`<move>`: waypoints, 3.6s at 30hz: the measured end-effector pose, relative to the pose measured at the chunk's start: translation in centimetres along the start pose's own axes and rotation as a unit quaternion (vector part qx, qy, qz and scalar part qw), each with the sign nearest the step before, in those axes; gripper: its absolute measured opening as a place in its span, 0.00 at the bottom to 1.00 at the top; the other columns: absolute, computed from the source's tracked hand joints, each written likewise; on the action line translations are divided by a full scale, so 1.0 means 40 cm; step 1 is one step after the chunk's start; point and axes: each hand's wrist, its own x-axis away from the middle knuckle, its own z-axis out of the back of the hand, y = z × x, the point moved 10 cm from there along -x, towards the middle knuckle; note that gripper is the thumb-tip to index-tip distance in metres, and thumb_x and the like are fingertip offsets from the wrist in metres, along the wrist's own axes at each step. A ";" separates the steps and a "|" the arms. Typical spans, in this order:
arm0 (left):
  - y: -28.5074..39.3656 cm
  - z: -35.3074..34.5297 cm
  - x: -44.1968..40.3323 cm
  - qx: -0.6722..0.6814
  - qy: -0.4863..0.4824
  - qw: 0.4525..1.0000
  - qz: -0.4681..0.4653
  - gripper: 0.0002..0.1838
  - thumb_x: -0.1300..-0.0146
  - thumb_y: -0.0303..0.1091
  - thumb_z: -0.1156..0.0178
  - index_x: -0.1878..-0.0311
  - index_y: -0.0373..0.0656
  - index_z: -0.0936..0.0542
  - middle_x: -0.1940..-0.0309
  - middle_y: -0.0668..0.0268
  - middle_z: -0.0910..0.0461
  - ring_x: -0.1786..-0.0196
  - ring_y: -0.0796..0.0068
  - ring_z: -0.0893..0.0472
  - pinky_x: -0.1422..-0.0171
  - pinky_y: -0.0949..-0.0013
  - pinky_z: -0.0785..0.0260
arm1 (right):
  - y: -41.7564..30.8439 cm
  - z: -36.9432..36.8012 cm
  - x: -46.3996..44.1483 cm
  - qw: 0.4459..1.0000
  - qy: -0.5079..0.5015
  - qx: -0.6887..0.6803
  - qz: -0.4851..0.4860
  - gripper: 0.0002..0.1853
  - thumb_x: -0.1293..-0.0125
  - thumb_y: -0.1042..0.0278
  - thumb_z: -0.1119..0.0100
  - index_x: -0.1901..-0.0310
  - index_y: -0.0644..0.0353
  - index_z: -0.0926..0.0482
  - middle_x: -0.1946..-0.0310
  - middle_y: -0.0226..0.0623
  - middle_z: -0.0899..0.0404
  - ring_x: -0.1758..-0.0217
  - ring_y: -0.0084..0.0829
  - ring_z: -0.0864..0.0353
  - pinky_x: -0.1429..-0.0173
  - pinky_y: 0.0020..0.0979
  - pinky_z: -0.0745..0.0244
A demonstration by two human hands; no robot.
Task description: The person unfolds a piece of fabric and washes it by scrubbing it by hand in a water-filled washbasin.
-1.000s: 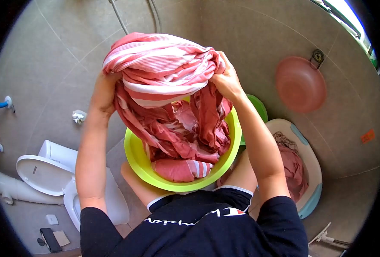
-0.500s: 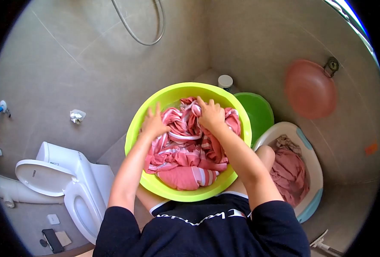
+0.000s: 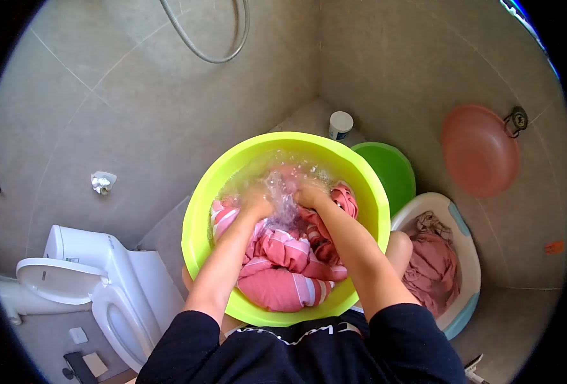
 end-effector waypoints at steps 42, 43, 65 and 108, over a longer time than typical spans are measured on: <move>0.102 -0.020 0.198 -0.007 -0.024 1.000 -0.002 0.46 0.56 0.63 0.36 0.37 0.44 0.31 0.37 0.52 0.33 0.33 0.48 0.39 0.28 0.51 0.49 | -0.157 0.092 -0.021 0.998 0.017 0.065 -0.002 0.32 0.51 0.48 0.34 0.42 0.44 0.27 0.44 0.47 0.29 0.43 0.46 0.27 0.43 0.48 0.30; 0.099 -0.060 0.195 -0.002 -0.029 1.000 -0.001 0.46 0.56 0.63 0.36 0.37 0.44 0.31 0.37 0.52 0.33 0.33 0.48 0.39 0.28 0.51 0.49 | -0.147 0.097 -0.020 0.999 0.011 0.035 -0.002 0.30 0.49 0.46 0.37 0.43 0.44 0.26 0.47 0.49 0.27 0.46 0.47 0.25 0.44 0.48 0.29; 0.081 -0.088 0.079 0.050 -0.100 0.993 0.035 0.38 0.46 0.56 0.44 0.38 0.36 0.30 0.38 0.47 0.33 0.31 0.52 0.39 0.28 0.54 0.48 | -0.151 0.057 -0.060 0.994 -0.080 0.049 0.055 0.23 0.43 0.52 0.47 0.48 0.50 0.22 0.46 0.50 0.26 0.44 0.49 0.27 0.40 0.44 0.32; -0.067 0.116 0.150 0.108 0.094 0.984 0.104 0.43 0.47 0.35 0.41 0.27 0.65 0.45 0.27 0.46 0.55 0.32 0.41 0.40 0.35 0.45 0.41 | -0.175 0.131 0.159 0.981 0.053 0.187 -0.024 0.43 0.50 0.60 0.36 0.31 0.41 0.43 0.35 0.49 0.40 0.44 0.53 0.29 0.45 0.44 0.25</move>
